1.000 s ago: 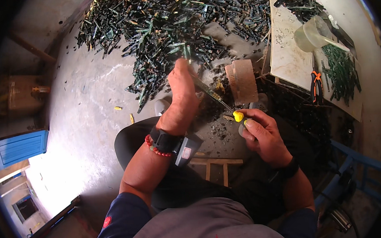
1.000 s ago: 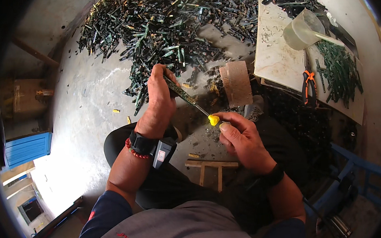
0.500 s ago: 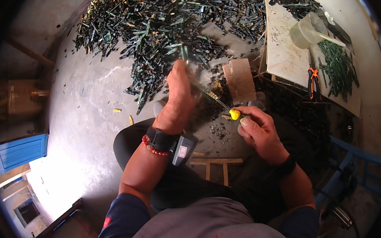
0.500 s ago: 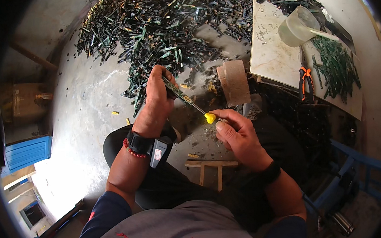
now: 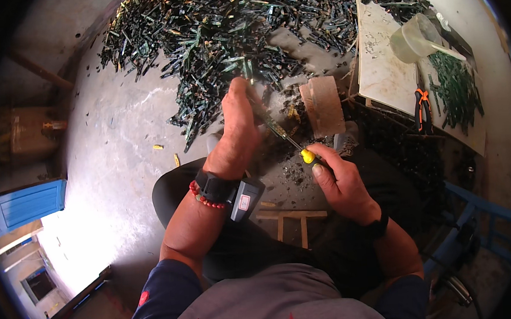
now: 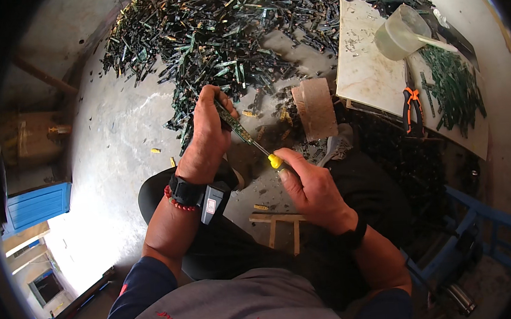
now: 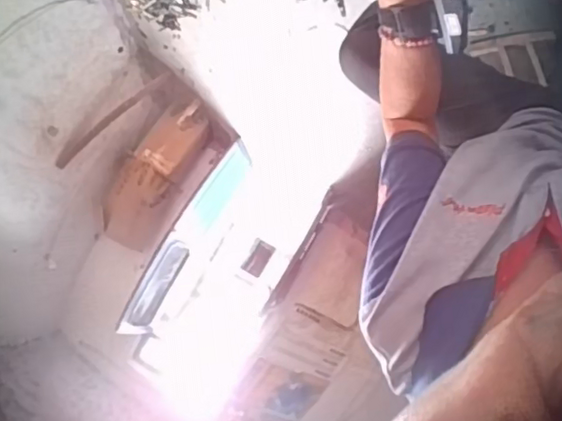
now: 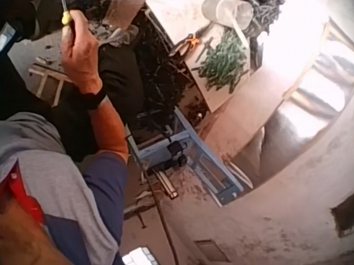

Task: The person uses a screwdriver to pry components off a green circuit board and then uses pliers to remove parts. The person works over a pile of electronic waste on the floor.

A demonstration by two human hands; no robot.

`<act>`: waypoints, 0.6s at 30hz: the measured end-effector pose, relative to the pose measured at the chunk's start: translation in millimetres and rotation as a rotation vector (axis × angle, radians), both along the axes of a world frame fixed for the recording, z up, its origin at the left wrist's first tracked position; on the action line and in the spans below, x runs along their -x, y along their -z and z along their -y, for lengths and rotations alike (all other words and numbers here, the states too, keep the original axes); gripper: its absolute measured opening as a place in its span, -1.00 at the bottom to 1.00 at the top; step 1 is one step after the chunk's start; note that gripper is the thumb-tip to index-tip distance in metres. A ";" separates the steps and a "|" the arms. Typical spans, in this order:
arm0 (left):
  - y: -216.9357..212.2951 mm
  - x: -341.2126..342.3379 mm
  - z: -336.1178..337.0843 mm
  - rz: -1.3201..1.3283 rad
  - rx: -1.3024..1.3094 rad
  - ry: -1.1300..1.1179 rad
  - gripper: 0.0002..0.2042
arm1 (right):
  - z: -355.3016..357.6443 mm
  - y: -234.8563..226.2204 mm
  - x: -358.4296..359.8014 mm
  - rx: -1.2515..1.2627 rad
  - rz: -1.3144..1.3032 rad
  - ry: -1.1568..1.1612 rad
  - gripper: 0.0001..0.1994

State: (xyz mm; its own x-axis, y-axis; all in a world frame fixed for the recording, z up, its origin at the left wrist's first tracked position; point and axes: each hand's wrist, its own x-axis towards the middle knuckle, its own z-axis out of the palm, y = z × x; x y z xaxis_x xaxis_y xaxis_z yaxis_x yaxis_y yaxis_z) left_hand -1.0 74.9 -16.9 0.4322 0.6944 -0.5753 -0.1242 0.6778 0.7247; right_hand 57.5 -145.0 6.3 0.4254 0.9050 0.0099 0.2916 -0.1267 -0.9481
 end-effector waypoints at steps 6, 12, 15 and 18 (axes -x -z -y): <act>-3.0 -3.7 1.5 -0.002 0.003 0.012 -0.75 | -0.5 -23.7 -9.1 0.130 -1.107 0.059 -0.71; 7.4 -3.5 -4.6 0.001 -0.043 0.076 -0.74 | 3.5 -13.1 -5.9 0.083 -1.319 0.073 -0.71; -2.0 -4.5 -1.0 -0.001 -0.009 0.031 -0.71 | 0.6 -14.3 -4.9 0.101 -1.299 0.076 -0.71; 1.0 -0.5 -2.4 -0.001 -0.006 0.052 -0.70 | -4.3 -21.1 -5.1 0.135 -1.213 0.043 -0.71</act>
